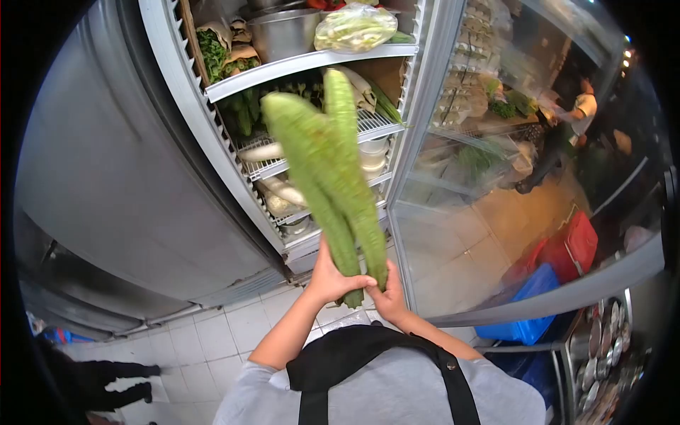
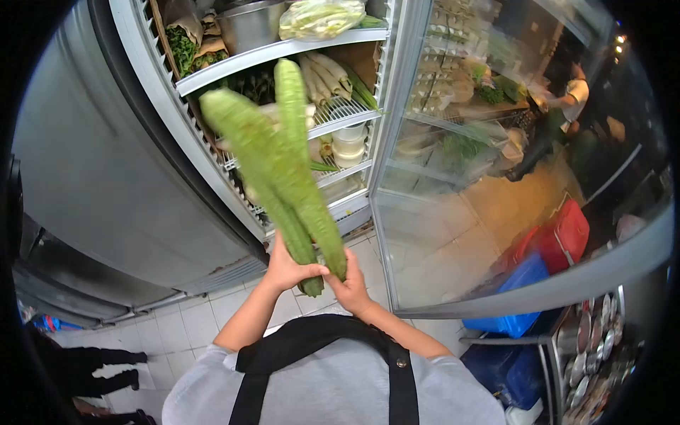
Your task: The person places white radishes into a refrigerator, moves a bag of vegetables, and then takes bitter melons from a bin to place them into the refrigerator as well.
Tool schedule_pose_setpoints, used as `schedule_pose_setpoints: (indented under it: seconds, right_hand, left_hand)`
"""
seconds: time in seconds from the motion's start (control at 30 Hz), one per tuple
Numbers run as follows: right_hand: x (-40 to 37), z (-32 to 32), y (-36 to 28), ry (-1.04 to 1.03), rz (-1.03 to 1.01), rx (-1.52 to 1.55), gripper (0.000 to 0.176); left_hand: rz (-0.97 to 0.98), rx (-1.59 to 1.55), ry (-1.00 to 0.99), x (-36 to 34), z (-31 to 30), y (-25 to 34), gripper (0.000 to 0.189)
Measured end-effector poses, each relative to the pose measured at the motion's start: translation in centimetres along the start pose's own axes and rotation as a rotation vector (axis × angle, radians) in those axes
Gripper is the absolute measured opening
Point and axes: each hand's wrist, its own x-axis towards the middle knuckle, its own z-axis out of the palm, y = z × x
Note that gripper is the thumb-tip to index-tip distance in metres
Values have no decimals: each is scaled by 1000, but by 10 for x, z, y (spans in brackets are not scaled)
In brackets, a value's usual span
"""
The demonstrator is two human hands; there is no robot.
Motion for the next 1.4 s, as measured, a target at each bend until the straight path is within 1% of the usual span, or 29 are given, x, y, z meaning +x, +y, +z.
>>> schedule_pose_setpoints:
  seconds: [0.03, 0.07, 0.1, 0.13, 0.27, 0.3, 0.37, 0.5, 0.57, 0.63, 0.67, 0.7, 0.77, 0.83, 0.87, 0.97, 1.0, 1.1, 1.13, 1.33, 1.4]
  right_hand:
    - [4, -16, 3, 50, 0, -27, 58]
    - [7, -32, 21, 67, 111, 166, 55]
    - [11, -49, 28, 119, 132, 161, 55]
    - [16, -66, 35, 172, 154, 156, 54]
    - [22, -129, 76, 380, 191, 42, 52]
    - [21, -142, 87, 403, 197, 14, 51]
    - [18, -164, 105, 459, 206, -43, 50]
    - [27, -181, 122, 508, 309, -138, 48]
    - [35, -181, 131, 516, 380, -132, 47]
    - [44, -179, 140, 514, 380, -118, 48]
    - [54, -178, 143, 514, 373, -112, 48]
    - [63, -175, 141, 506, 415, -94, 48]
    - [81, -171, 135, 496, 495, -57, 49]
    - [92, -173, 155, 490, 420, -135, 50]
    - [98, -174, 165, 485, 381, -174, 50]
    - [120, -167, 160, 471, 406, -140, 52]
    - [123, -167, 161, 473, 406, -139, 52]
    - [136, -159, 164, 461, 403, -104, 52]
    - [140, -159, 162, 453, 407, -83, 52]
    - [169, -171, 157, 377, 420, -83, 54]
    - [172, -174, 159, 365, 427, -73, 55]
  left_hand:
    - [-67, -69, -12, 7, 15, -4, 111]
    - [-132, -139, -24, 15, 28, -6, 111]
    - [-195, -209, -36, 24, 38, -5, 111]
    - [-240, -225, -41, 31, 44, -8, 104]
    - [-179, 115, 140, 66, 38, -36, 94]
    - [-259, 124, 179, 75, 30, -30, 97]
    - [-316, 211, 240, 95, 7, -22, 102]
    - [-245, 595, 302, 150, -69, -39, 104]
    - [-359, 776, 333, 182, -95, -21, 105]
    - [-207, 1035, 353, 212, -135, -35, 106]
    - [-208, 1116, 361, 225, -151, -38, 106]
    - [-208, 1195, 367, 239, -163, -38, 106]
    - [-285, 1341, 323, 265, -182, -37, 103]
    - [-354, 1369, 151, 288, -211, -55, 104]
    - [-352, 1400, 132, 296, -219, -68, 107]
    - [-372, 1340, 124, 309, -227, -83, 111]
    - [-386, 1311, 129, 308, -224, -85, 114]
    - [-377, 1178, 170, 299, -217, -84, 116]
    - [-333, 1208, 175, 297, -219, -88, 116]
    - [-273, 1265, 294, 294, -200, -76, 106]
    - [-316, 1324, 284, 298, -187, -62, 104]
